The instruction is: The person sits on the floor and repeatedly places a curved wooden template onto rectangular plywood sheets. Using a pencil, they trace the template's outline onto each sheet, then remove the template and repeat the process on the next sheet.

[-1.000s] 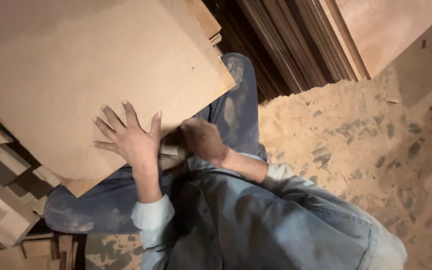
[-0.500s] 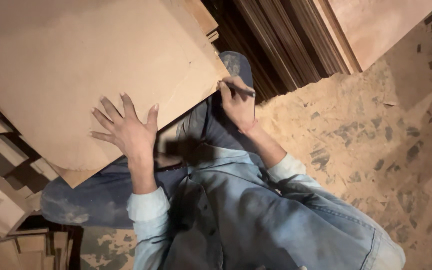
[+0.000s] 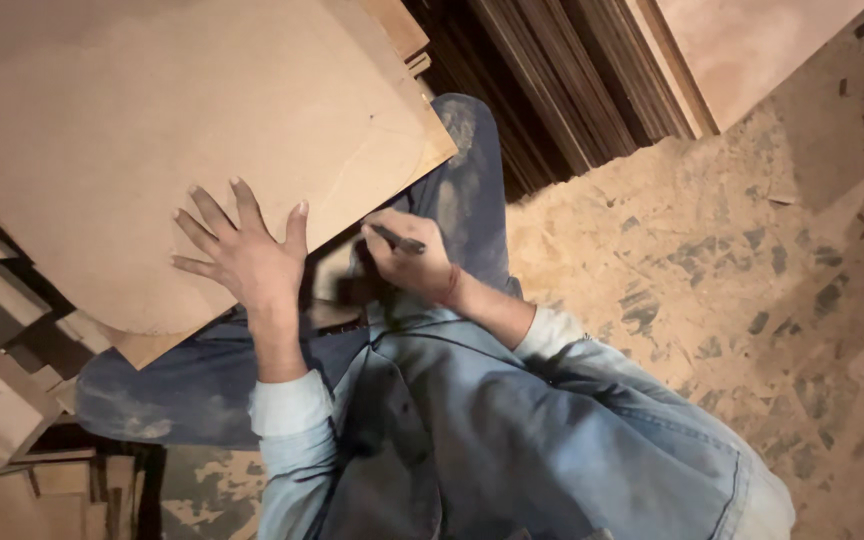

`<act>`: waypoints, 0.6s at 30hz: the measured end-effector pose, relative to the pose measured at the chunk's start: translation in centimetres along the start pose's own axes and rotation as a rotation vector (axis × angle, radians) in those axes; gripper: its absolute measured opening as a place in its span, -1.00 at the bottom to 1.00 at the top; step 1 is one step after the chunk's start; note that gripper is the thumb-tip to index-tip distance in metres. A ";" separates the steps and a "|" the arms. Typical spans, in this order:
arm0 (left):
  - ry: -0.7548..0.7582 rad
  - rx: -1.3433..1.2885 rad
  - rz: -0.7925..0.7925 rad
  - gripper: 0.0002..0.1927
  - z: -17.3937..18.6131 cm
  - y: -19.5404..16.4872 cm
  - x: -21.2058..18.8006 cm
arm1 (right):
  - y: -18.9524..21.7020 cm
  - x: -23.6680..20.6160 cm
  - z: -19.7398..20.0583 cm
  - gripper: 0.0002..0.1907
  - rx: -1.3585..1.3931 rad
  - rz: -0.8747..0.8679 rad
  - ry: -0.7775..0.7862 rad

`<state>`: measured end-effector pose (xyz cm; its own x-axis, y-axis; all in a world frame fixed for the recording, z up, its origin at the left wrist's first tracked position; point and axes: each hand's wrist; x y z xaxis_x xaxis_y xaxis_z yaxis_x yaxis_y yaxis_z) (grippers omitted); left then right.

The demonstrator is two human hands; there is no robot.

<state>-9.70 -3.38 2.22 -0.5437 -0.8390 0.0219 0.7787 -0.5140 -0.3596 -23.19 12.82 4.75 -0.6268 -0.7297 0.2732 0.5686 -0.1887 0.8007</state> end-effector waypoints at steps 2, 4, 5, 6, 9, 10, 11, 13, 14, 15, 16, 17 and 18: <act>-0.006 -0.008 -0.011 -0.14 -0.4 1.2 -0.4 | -0.5 1.0 1.0 -0.91 0.007 0.023 -0.030; -0.030 -0.023 -0.032 -0.17 0.0 3.3 -1.1 | -1.8 2.8 2.8 -0.85 0.009 0.008 -0.102; -0.092 0.015 0.009 -0.13 0.4 4.5 -1.4 | -2.8 4.4 3.2 -0.84 -0.101 0.048 -0.164; -0.153 0.054 0.052 -0.09 1.0 5.9 -1.9 | -3.6 5.9 3.4 -0.83 -0.212 0.088 -0.225; -0.252 0.082 0.276 -0.04 2.6 9.9 -3.0 | -5.6 7.9 3.2 -0.54 -0.333 0.094 -0.206; -0.280 0.033 0.337 0.01 3.1 11.2 -3.2 | -5.9 7.9 2.7 -0.47 -0.367 0.078 -0.199; -0.266 -0.114 0.392 0.00 3.4 12.3 -3.5 | -5.9 7.6 2.1 -0.40 -0.401 0.062 -0.190; -0.238 -0.411 0.497 -0.04 3.8 14.3 -3.4 | -5.5 6.7 1.0 -0.33 -0.405 0.017 -0.161; -0.282 -0.435 0.409 -0.07 4.0 15.1 -3.3 | -5.1 6.1 0.6 -0.32 -0.375 -0.019 -0.139; -0.322 -0.456 0.323 -0.11 4.3 15.8 -3.1 | -4.5 5.3 0.3 -0.31 -0.346 -0.057 -0.113; -0.360 -0.478 0.235 -0.15 4.6 16.7 -2.7 | -3.7 4.3 0.1 -0.30 -0.317 -0.013 -0.093; -0.382 -0.687 0.352 -0.26 5.3 17.7 -2.0 | -2.8 3.4 0.1 -0.29 -0.289 0.034 -0.078; -0.398 -0.898 0.466 -0.35 6.1 18.3 -1.4 | -2.0 2.7 0.2 -0.28 -0.262 0.079 -0.064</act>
<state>7.22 -12.76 1.30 0.0123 -0.9986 -0.0506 0.2809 0.0520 -0.9583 -26.13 11.36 3.94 -0.6025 -0.7075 0.3694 0.7303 -0.3019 0.6128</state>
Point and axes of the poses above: each hand's wrist, its own x-axis towards the middle knuckle, its own z-axis out of the back of the hand, y = z × x, and after that the axes turned 1 degree about -x, right-handed
